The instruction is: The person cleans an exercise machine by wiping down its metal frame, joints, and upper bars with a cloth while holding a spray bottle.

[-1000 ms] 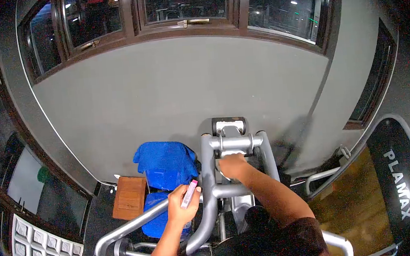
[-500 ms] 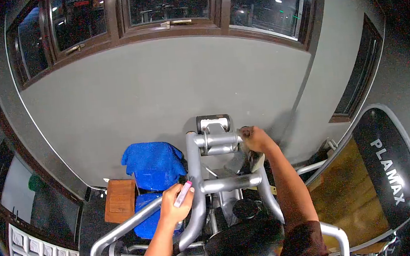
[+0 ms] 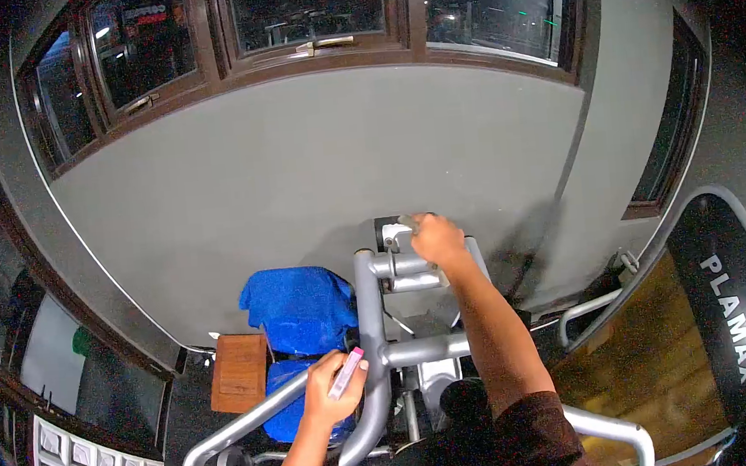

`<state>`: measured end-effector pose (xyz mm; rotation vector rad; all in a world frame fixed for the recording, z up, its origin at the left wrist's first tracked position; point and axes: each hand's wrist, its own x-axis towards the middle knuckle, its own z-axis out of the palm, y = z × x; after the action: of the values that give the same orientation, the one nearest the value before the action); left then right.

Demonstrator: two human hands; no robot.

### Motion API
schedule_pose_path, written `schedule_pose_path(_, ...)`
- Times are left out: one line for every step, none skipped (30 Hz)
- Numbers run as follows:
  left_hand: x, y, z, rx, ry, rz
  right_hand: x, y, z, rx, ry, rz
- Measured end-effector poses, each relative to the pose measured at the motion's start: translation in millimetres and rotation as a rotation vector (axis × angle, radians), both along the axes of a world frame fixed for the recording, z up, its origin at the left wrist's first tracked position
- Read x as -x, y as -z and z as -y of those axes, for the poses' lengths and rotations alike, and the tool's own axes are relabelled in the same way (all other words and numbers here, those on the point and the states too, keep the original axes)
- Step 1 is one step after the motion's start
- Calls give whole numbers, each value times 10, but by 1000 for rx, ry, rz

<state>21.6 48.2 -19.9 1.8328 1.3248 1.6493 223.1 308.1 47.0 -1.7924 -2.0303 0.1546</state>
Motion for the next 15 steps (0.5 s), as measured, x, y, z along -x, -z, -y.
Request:
schedule_pose_path(16,24,-16,-12,17,-4,-19,5,-36,8,20,-35)
schedule_pose_path(52,21,0,54,21,-48,-38,23,-55,18,42,-68)
schedule_pose_path(47,4,9,41,7,-46,-50,27,-30,64,52,-117)
schedule_pose_path(34,-19,6,29,-4,-43,-73,22,13,111,63,-164)
schedule_pose_path(16,-34,-3,16,-16,-38,-101,40,35,157,75,-209)
schedule_pose_path(4,-34,-14,14,-7,-21,-133,142,-6,128,88,-179)
schedule_pose_path(-4,-29,-14,14,3,-3,-161,283,-49,101,101,-149)
schedule_pose_path(-13,-28,-10,13,12,14,-204,416,-83,73,114,-119)
schedule_pose_path(-21,-43,-4,27,-11,16,-196,417,-25,90,118,-45)
schedule_pose_path(-30,-65,10,41,-34,17,-168,424,42,107,123,29)
schedule_pose_path(-41,-81,14,52,-56,19,-125,427,100,122,128,104)
schedule_pose_path(-55,-86,11,36,-62,30,-74,495,116,109,117,131)
schedule_pose_path(-55,-81,9,44,-70,20,0,578,118,94,106,158)
schedule_pose_path(-37,-72,11,50,-79,9,68,653,123,77,92,185)
schedule_pose_path(-10,-60,17,57,-91,-3,135,642,183,104,65,164)
